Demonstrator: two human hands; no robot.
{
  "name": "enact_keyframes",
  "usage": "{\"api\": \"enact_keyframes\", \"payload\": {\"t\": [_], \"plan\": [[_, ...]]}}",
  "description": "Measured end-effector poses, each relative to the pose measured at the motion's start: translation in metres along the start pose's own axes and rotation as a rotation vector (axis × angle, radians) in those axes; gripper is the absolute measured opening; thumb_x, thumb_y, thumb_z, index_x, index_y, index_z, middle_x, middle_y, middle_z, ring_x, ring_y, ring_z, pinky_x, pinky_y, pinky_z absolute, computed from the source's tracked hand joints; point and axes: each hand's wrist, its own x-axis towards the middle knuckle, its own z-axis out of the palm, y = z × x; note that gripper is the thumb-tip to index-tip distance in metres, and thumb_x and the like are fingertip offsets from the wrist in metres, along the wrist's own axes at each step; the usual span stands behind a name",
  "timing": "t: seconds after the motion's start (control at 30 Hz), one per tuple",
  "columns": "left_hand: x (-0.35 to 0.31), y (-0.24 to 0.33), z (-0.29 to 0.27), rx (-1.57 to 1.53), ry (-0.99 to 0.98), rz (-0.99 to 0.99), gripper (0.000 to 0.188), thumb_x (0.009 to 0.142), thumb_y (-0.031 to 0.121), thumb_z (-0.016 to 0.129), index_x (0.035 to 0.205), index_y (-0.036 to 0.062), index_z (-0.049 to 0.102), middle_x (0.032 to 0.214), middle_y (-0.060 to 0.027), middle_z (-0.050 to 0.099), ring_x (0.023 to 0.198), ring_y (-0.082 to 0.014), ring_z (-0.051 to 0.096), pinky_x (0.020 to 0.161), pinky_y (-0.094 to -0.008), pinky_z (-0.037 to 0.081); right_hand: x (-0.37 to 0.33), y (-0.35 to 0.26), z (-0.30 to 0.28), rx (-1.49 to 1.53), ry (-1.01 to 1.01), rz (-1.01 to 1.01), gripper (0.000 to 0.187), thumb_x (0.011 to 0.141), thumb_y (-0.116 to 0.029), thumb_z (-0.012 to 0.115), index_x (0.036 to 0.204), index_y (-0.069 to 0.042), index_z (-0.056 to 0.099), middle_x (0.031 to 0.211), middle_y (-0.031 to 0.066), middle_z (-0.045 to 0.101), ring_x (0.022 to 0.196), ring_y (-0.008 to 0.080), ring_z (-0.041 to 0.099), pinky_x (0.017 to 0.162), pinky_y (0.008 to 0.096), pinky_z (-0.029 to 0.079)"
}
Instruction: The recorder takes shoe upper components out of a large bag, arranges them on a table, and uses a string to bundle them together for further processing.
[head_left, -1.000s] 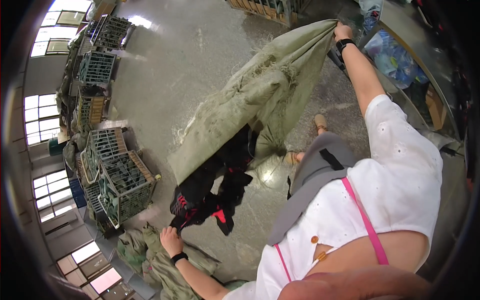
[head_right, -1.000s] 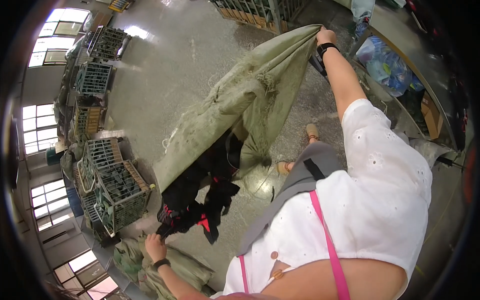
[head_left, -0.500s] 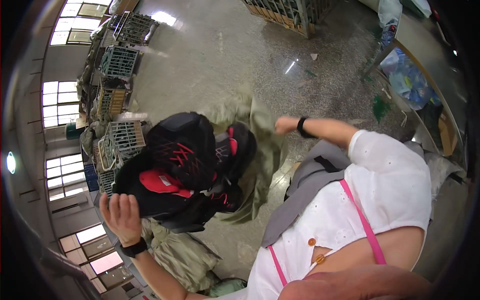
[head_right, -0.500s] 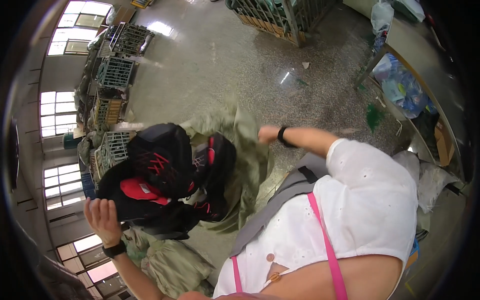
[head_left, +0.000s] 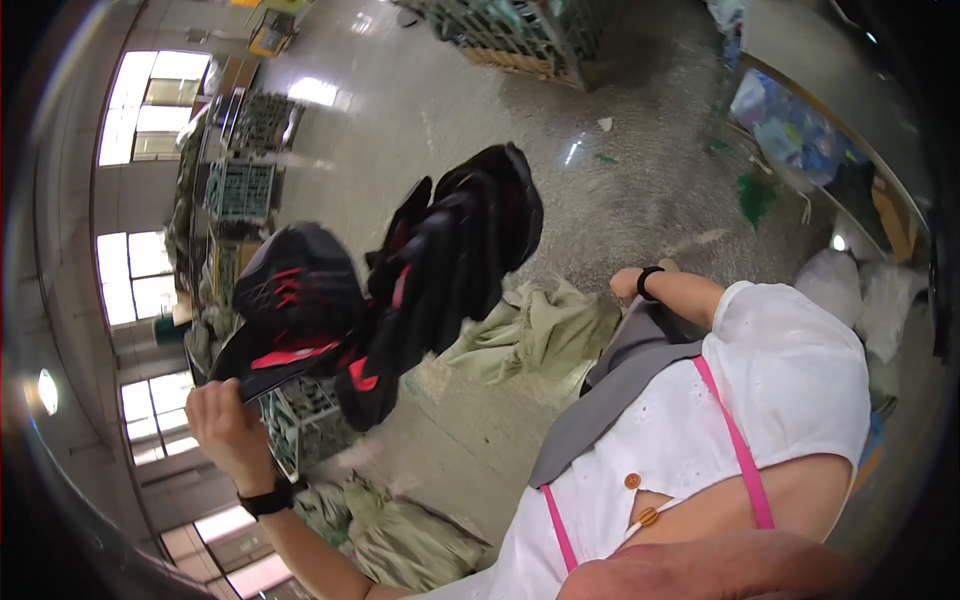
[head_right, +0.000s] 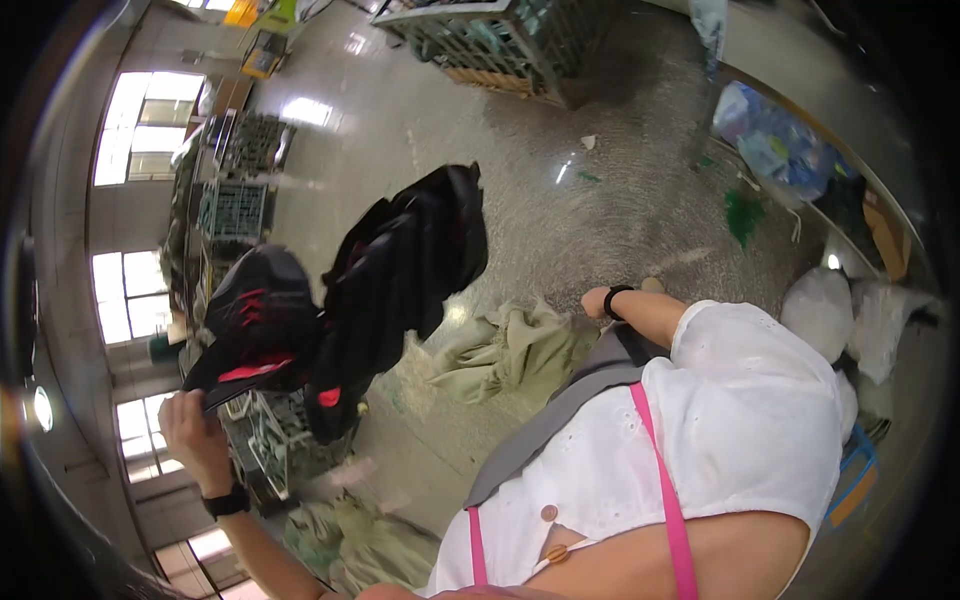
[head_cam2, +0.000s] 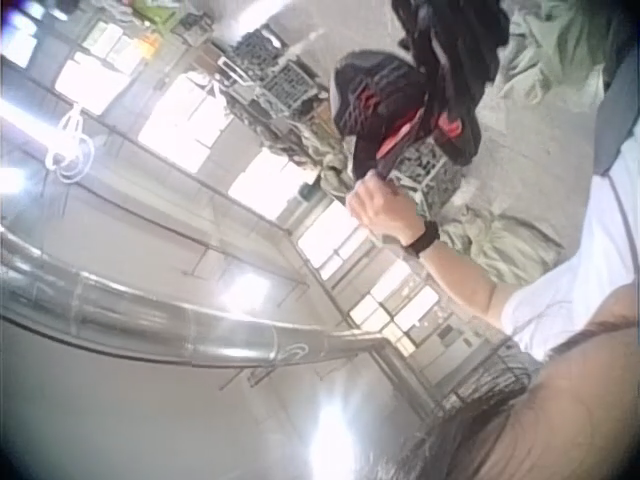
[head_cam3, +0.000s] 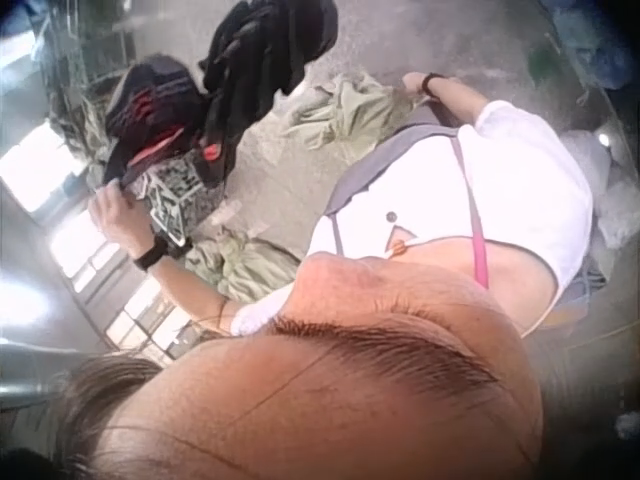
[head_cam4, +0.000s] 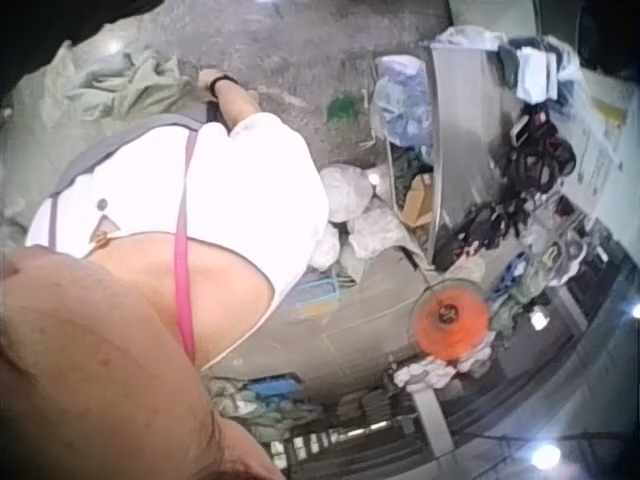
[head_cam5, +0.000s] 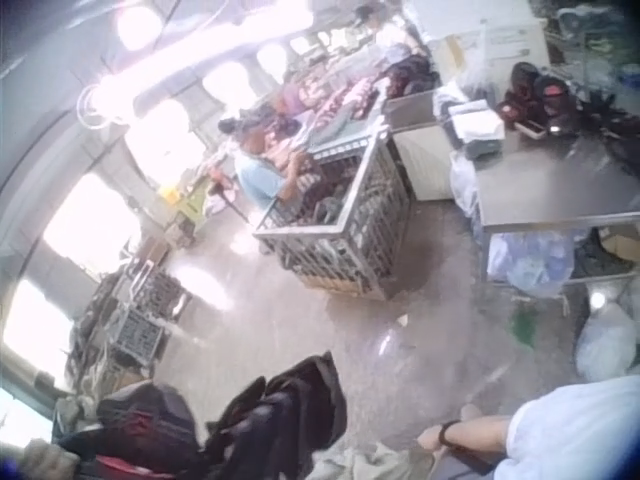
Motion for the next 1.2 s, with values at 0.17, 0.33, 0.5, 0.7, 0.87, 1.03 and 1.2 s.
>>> {"api": "enact_keyframes", "payload": {"t": [0.17,0.33,0.5,0.7,0.87,1.03,1.2], "plan": [[0.057,0.094,0.023,-0.209,0.281,0.478,0.013,0.065,0.008,0.053,0.076,0.0019,0.055,0.073,-0.0079,0.048,0.076,-0.0241,0.050,0.091,-0.0487,0.041,-0.062,-0.007,0.002,0.449,0.398,0.085,0.081,0.075,-0.036,0.066,0.135,-0.007,0.020,0.117,0.0212,0.052,0.089,0.0322,0.058,0.073,0.0373,0.049],[0.107,0.154,0.040,-0.360,0.636,0.679,0.013,0.063,0.003,0.057,0.076,0.0019,0.055,0.076,-0.0076,0.049,0.080,-0.0249,0.051,0.092,-0.0547,0.040,-0.175,-0.047,-0.050,1.153,0.742,0.256,0.098,0.074,-0.032,0.071,0.139,-0.009,0.001,0.124,0.0255,0.043,0.098,0.0329,0.056,0.074,0.0402,0.052],[0.172,0.213,-0.003,-0.512,0.823,0.882,0.017,0.063,0.000,0.055,0.080,0.0026,0.051,0.079,-0.0085,0.049,0.079,-0.0293,0.051,0.092,-0.0532,0.041,-0.246,0.003,0.001,1.419,0.775,0.492,0.103,0.070,-0.041,0.072,0.140,-0.011,0.003,0.129,0.0250,0.037,0.103,0.0344,0.052,0.077,0.0463,0.051],[0.242,0.286,-0.105,-0.653,1.000,1.042,0.022,0.059,0.001,0.054,0.080,0.0017,0.051,0.079,-0.0122,0.049,0.080,-0.0328,0.050,0.089,-0.0534,0.042,-0.276,0.047,0.067,2.150,1.136,0.112,0.115,0.067,-0.054,0.069,0.140,-0.019,-0.013,0.144,0.0217,0.009,0.133,0.0362,0.009,0.091,0.0662,0.029],[0.285,0.344,-0.217,-0.760,1.152,1.086,0.020,0.064,0.017,0.051,0.079,0.0031,0.052,0.077,-0.0114,0.049,0.075,-0.0317,0.048,0.084,-0.0539,0.046,-0.293,0.143,0.082,2.389,1.357,-0.484,0.095,0.073,-0.067,0.048,0.141,-0.022,-0.001,0.148,0.0040,0.009,0.134,0.0299,0.013,0.099,0.0651,0.014],[0.318,0.377,-0.287,-0.681,1.166,1.171,0.020,0.068,0.019,0.049,0.077,0.0017,0.050,0.074,-0.0133,0.047,0.071,-0.0325,0.047,0.083,-0.0525,0.044,-0.407,0.176,-0.014,2.173,2.029,-0.572,0.078,0.074,-0.068,0.048,0.129,-0.015,0.034,0.134,0.0031,0.038,0.122,0.0180,0.037,0.097,0.0480,0.034],[0.362,0.395,-0.325,-0.541,1.257,1.101,0.013,0.070,0.013,0.051,0.073,0.0013,0.049,0.074,-0.0131,0.048,0.073,-0.0324,0.049,0.086,-0.0544,0.042,-0.577,0.280,-0.013,1.669,2.031,-0.710,0.074,0.076,-0.065,0.047,0.127,-0.012,0.036,0.129,0.0066,0.042,0.117,0.0199,0.043,0.092,0.0445,0.039]]}}
